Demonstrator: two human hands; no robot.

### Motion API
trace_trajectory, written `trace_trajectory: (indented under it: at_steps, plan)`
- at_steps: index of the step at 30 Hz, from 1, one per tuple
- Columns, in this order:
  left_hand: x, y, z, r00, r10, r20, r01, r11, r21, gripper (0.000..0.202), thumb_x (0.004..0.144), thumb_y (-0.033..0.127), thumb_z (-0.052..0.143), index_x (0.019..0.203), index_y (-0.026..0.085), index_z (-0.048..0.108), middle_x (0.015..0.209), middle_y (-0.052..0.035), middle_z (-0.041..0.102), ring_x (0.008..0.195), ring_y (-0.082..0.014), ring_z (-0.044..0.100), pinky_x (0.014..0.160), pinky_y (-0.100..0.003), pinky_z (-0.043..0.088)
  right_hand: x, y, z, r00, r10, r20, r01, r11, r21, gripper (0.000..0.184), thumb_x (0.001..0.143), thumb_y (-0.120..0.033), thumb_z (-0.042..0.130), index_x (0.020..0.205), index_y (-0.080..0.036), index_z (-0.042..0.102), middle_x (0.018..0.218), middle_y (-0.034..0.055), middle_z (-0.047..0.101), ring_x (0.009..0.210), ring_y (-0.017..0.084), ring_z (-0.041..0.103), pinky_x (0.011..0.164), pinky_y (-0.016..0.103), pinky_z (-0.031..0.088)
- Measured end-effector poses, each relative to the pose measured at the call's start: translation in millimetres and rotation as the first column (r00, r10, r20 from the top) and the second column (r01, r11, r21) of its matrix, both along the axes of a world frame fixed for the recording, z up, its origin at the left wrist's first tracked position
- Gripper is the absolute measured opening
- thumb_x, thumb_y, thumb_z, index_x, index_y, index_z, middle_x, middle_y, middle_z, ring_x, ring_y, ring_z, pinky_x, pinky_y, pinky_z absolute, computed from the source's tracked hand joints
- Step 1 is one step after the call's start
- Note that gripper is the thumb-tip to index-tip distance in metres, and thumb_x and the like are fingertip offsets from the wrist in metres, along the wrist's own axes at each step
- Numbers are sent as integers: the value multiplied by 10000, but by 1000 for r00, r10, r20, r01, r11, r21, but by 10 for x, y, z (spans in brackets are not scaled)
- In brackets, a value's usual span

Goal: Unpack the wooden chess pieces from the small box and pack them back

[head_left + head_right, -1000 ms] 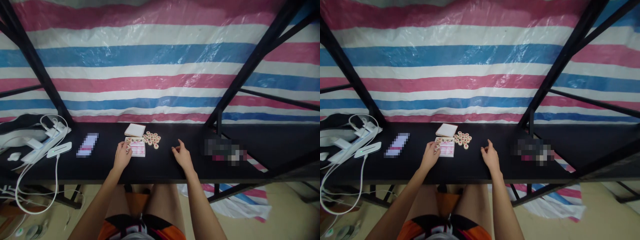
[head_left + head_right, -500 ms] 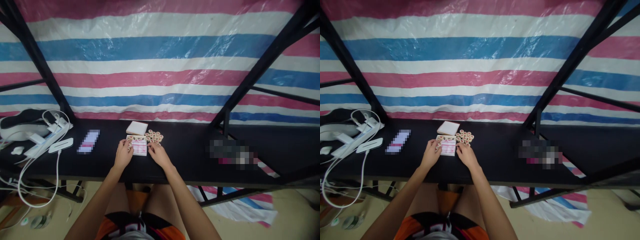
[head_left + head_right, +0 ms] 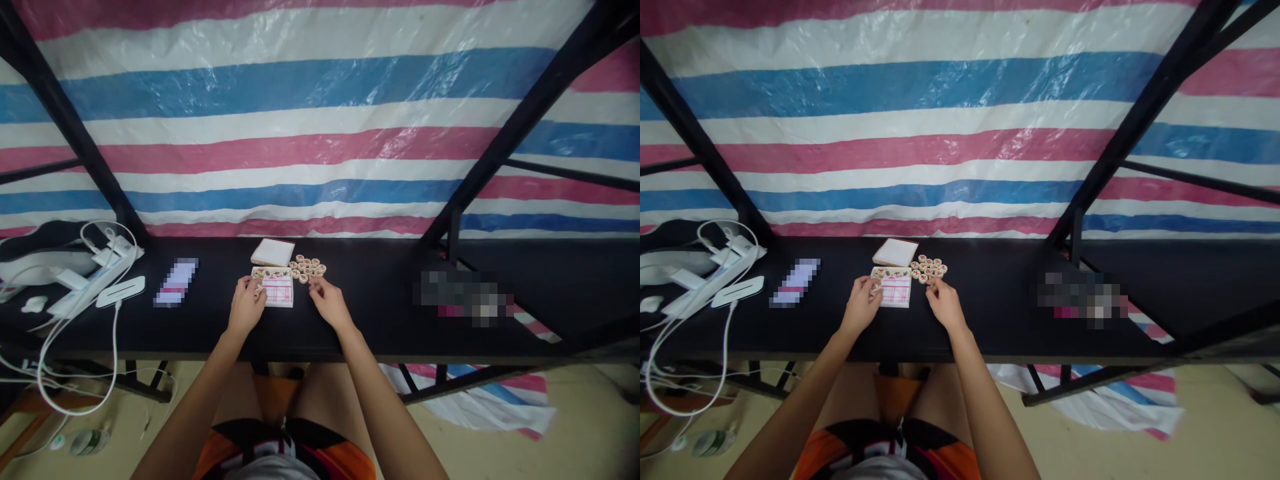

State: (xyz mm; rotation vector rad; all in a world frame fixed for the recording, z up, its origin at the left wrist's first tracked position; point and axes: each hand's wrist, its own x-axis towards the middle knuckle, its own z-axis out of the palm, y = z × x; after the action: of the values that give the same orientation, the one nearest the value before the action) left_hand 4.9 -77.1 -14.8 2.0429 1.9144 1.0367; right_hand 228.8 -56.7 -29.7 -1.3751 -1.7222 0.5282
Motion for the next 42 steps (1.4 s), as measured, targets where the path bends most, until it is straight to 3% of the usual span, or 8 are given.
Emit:
trace_trajectory:
  at_steps: [16, 42]
  plan:
    - [17, -18, 43, 1000, 4, 5, -4, 1000, -23, 263, 832, 252, 507, 1067, 186, 607, 1181, -110, 483, 1073, -243, 537, 912, -377, 472, 15, -5, -8, 999, 22, 23, -21, 1000, -12, 233, 806, -282, 447, 925, -189, 624, 696, 7, 610, 647, 159, 559, 681, 270, 414]
    - [0, 11, -12, 1000, -6, 1, 6, 1000, 9, 266, 820, 254, 523, 1065, 195, 610, 1173, -102, 482, 1041, -228, 550, 902, -376, 482, 21, -5, -7, 999, 27, 47, -27, 1000, 2, 213, 806, -260, 452, 906, -191, 627, 711, 10, 597, 664, 160, 556, 703, 285, 430]
